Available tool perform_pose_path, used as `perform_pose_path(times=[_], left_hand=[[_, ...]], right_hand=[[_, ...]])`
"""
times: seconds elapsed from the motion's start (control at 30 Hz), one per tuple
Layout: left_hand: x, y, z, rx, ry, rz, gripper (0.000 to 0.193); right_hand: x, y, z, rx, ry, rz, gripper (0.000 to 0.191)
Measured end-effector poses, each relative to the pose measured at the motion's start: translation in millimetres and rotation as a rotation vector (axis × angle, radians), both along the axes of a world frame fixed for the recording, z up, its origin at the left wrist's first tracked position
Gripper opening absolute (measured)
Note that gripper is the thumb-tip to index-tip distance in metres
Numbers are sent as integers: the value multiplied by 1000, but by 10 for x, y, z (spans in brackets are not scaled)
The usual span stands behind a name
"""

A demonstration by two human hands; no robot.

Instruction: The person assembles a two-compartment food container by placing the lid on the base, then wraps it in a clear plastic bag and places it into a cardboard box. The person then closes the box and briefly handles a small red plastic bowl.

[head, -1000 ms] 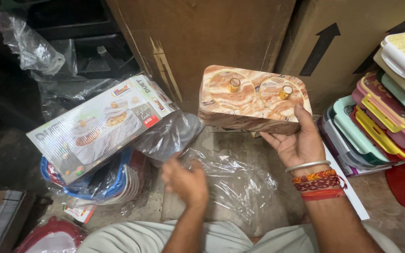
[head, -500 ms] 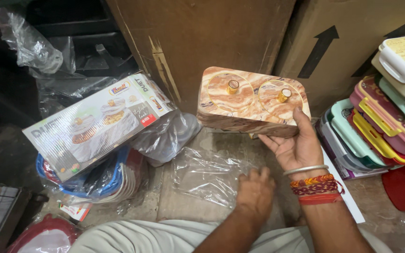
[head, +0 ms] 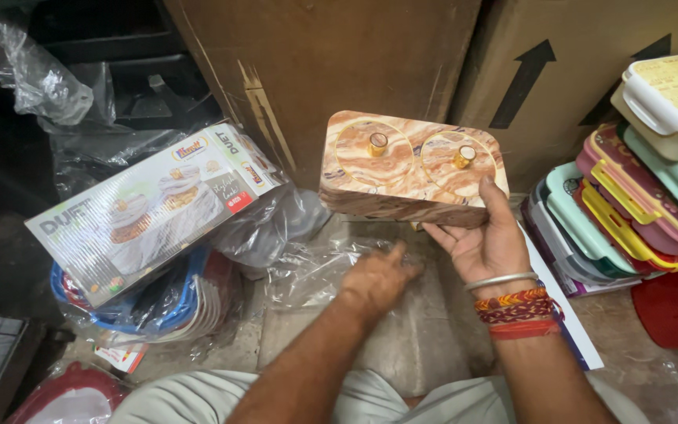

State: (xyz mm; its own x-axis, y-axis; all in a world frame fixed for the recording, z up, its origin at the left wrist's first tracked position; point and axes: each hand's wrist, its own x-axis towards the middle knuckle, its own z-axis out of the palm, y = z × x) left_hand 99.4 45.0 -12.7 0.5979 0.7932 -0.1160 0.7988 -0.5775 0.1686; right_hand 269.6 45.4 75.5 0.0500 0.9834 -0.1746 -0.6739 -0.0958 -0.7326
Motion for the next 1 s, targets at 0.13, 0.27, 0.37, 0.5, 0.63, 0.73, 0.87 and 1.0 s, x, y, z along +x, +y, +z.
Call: perform_pose_path(times=[0.13,0.27,0.37,0.5,0.63,0.73,0.87,1.0], left_hand=[[-168,222,33,106,179,-37,46],[-351,355,174,186,256,31,32],[-409,370,337,-11,62,276,34],[-456,364,485,-79,44,358,53],[-506,404,486,43,-71,403,32],[-606,425,487,72,-244,511,28],[-709,478,615,152,-468,565,30],[-781,452,697,243,-601,524,28]], right_hand=[[21,-8,13,15,1,-21,56],[15,8,27,13,14,-30,56],[6,11,37,2,8,-35,56],[-15,-9,55,24,-7,-34,58],[-34,-36,109,32,-45,-67,60],[-34,-69,168,65,-81,-114,59],[-25,-111,243,119,-140,-183,56],[-38,-130,287,139,-189,-233,52]])
